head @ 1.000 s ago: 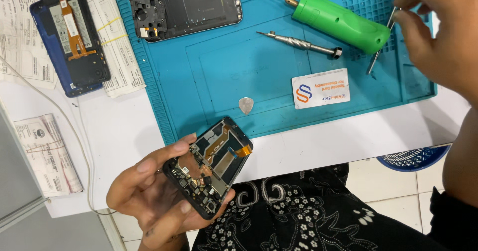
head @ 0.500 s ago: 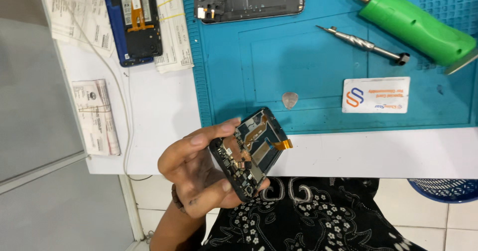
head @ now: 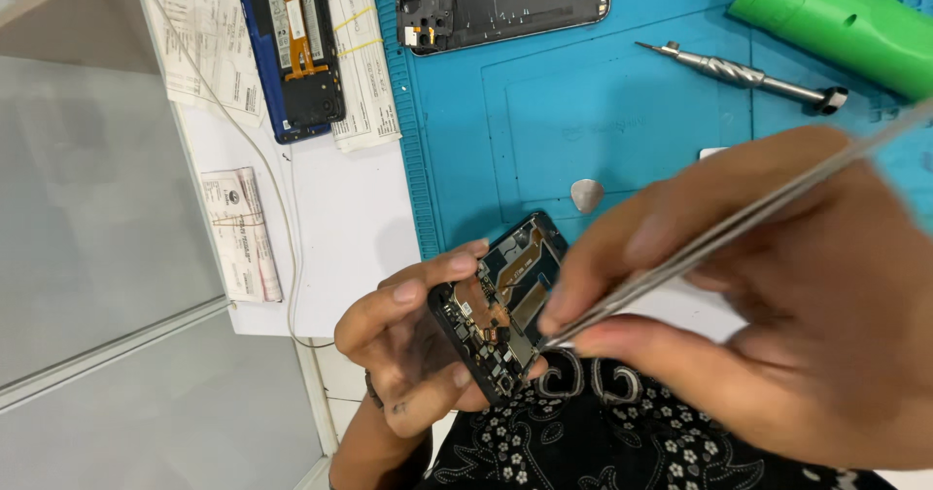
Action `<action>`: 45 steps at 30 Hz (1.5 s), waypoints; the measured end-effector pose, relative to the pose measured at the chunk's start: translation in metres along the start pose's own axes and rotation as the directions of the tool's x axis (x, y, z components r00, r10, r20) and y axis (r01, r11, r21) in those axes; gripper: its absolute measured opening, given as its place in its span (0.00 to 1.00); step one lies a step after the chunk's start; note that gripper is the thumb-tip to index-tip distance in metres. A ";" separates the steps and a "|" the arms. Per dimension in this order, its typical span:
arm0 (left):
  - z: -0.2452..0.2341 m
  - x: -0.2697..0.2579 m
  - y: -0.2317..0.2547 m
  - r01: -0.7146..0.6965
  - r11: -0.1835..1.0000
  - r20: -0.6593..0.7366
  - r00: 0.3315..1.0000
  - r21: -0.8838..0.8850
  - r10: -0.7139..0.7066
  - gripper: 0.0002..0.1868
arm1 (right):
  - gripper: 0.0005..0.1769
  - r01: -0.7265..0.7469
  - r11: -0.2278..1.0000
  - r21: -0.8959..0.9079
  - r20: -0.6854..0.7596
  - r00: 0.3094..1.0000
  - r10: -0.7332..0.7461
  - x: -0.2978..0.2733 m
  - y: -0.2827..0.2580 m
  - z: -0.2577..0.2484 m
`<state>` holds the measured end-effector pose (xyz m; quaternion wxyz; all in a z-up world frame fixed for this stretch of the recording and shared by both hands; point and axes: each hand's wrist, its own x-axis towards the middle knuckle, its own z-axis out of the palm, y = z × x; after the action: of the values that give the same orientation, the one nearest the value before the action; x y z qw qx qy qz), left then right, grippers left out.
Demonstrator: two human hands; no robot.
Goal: The person manipulates a small black electronic component with a ribbon cable, using a metal prying tool to separate and adjust internal parts. The hands repeatedly open and close the component while working on the mat.
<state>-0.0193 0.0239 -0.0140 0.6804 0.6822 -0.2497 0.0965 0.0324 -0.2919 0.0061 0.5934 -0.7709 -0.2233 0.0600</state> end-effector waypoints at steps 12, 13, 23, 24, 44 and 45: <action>0.000 0.007 0.000 -0.004 0.995 0.014 1.000 -0.102 0.005 0.26 | 0.07 0.104 0.953 0.284 0.142 0.979 -0.149 0.055 -0.041 0.083; 0.001 0.008 -0.001 -0.005 0.995 0.014 1.000 -0.100 0.007 0.26 | 0.07 0.105 0.953 0.285 0.143 0.978 -0.151 0.055 -0.040 0.083; 0.005 0.009 -0.006 -0.066 0.988 0.003 0.998 -0.137 0.067 0.27 | 0.08 0.042 0.972 0.233 0.216 0.972 -0.094 0.064 -0.044 0.077; 0.006 0.010 -0.007 -0.080 0.986 -0.005 0.997 -0.147 0.081 0.27 | 0.07 0.033 0.974 0.224 0.235 0.968 -0.087 0.066 -0.045 0.077; 0.000 0.023 -0.009 -0.147 0.989 0.211 0.968 0.035 0.136 0.26 | 0.08 -0.194 0.882 0.429 0.198 0.973 0.118 0.059 -0.053 0.063; 0.000 0.029 -0.012 -0.437 0.864 0.340 0.875 0.249 0.344 0.25 | 0.09 -0.182 0.865 0.468 0.167 0.979 0.116 0.057 -0.052 0.064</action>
<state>0.0114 0.0169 -0.0110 0.4841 0.7238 -0.4599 0.1739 0.0458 -0.2016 0.0467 0.7434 -0.6087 -0.1802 0.2106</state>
